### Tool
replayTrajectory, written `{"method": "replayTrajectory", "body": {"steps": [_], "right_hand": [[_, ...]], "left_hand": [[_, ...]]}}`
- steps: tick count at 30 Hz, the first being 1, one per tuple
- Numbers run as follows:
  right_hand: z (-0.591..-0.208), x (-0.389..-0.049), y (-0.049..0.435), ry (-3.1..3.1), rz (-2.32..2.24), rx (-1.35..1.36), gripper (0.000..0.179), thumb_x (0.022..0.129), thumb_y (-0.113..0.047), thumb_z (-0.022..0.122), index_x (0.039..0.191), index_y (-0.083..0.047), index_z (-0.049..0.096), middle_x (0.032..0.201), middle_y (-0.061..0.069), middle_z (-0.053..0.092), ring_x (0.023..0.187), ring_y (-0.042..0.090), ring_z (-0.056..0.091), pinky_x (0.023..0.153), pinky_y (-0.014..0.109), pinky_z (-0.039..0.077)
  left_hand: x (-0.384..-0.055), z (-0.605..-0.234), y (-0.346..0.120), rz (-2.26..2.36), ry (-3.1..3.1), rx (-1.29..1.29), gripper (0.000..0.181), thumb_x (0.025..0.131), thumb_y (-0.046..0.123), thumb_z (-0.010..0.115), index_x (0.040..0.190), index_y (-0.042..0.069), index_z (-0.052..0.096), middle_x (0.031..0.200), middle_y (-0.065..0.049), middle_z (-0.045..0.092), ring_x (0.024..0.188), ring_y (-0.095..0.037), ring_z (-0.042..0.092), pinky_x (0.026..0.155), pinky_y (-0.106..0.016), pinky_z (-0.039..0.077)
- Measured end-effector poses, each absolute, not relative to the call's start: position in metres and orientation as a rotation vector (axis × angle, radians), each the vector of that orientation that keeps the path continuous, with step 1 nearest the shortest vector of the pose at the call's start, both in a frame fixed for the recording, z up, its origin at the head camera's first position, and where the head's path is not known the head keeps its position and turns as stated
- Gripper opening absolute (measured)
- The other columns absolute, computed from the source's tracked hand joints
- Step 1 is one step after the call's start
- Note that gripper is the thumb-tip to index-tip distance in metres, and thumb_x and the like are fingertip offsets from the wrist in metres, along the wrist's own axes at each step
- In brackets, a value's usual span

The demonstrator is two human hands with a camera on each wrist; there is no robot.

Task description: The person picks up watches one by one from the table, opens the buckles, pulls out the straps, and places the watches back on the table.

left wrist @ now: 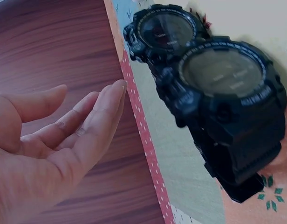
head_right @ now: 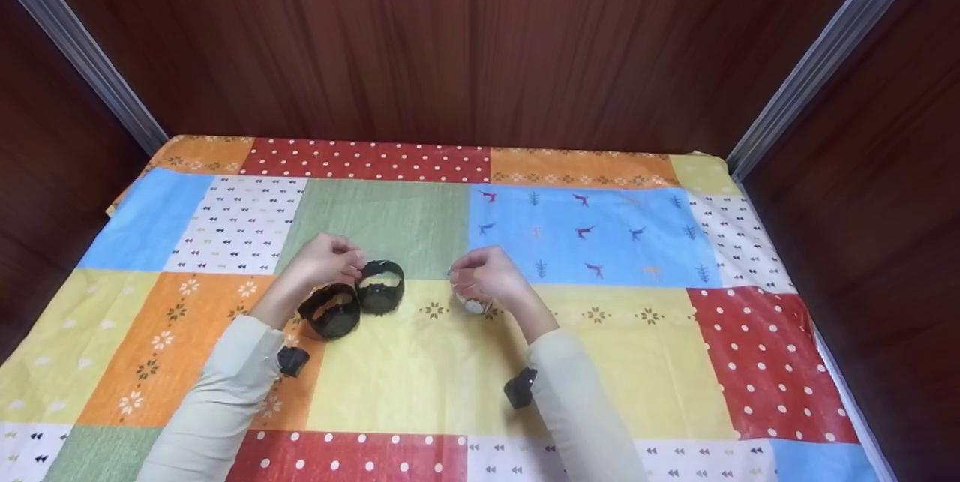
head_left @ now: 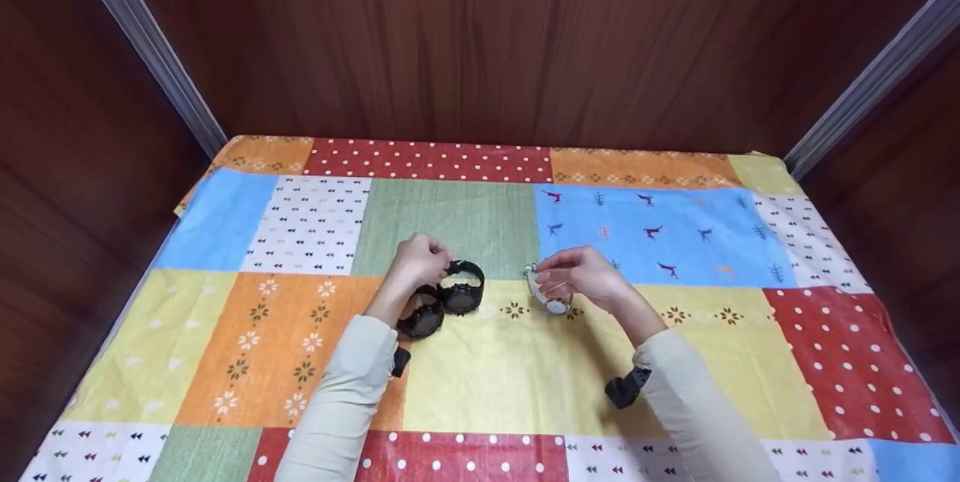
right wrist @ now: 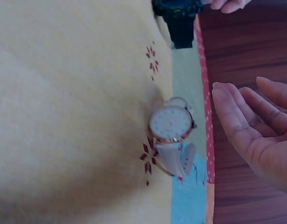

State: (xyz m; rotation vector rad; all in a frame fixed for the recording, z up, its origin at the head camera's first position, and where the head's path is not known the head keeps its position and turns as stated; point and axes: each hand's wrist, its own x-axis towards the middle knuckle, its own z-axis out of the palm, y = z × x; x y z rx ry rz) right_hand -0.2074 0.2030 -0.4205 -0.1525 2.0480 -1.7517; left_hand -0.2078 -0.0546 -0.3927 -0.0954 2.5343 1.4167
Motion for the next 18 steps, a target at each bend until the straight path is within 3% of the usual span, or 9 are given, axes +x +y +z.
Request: {"method": "replayTrajectory", "body": {"steps": [7, 13, 16, 18], "right_hand": [[-0.428, -0.208, 0.19, 2.039, -1.721, -0.164, 0.027, 0.088, 0.007, 0.049, 0.11, 0.023, 0.048, 0.096, 0.029, 0.061, 0.084, 0.033, 0.064, 0.08, 0.044, 0.05], [-0.431, -0.209, 0.18, 2.006, -1.699, -0.199, 0.029, 0.088, 0.006, 0.049, 0.112, 0.023, 0.046, 0.101, 0.032, 0.059, 0.092, 0.042, 0.06, 0.084, 0.046, 0.047], [-0.432, -0.208, 0.174, 1.988, -1.693, -0.199, 0.029, 0.088, 0.006, 0.048, 0.112, 0.023, 0.046, 0.103, 0.033, 0.058, 0.095, 0.043, 0.058, 0.085, 0.046, 0.046], [-0.434, -0.207, 0.17, 1.974, -1.699, -0.192, 0.029, 0.089, 0.007, 0.046, 0.113, 0.023, 0.045, 0.103, 0.033, 0.058, 0.096, 0.043, 0.058, 0.085, 0.044, 0.047]], "left_hand": [[-0.209, -0.397, -0.064, 1.449, 2.51, -0.201, 0.017, 0.087, 0.005, 0.053, 0.086, -0.007, 0.064, 0.082, -0.022, 0.064, 0.066, -0.025, 0.065, 0.058, -0.026, 0.053], [-0.21, -0.399, -0.066, 1.385, 2.561, -0.237, 0.017, 0.087, 0.007, 0.055, 0.081, -0.006, 0.065, 0.075, -0.016, 0.063, 0.054, -0.016, 0.061, 0.051, -0.021, 0.051], [-0.21, -0.397, -0.065, 1.267, 2.633, -0.199, 0.027, 0.087, 0.01, 0.055, 0.062, 0.001, 0.06, 0.063, -0.009, 0.06, 0.048, -0.013, 0.056, 0.048, -0.02, 0.047], [-0.209, -0.396, -0.064, 1.188, 2.679, -0.158, 0.038, 0.086, 0.01, 0.054, 0.049, 0.007, 0.049, 0.051, -0.004, 0.052, 0.045, -0.013, 0.05, 0.045, -0.02, 0.042]]}}
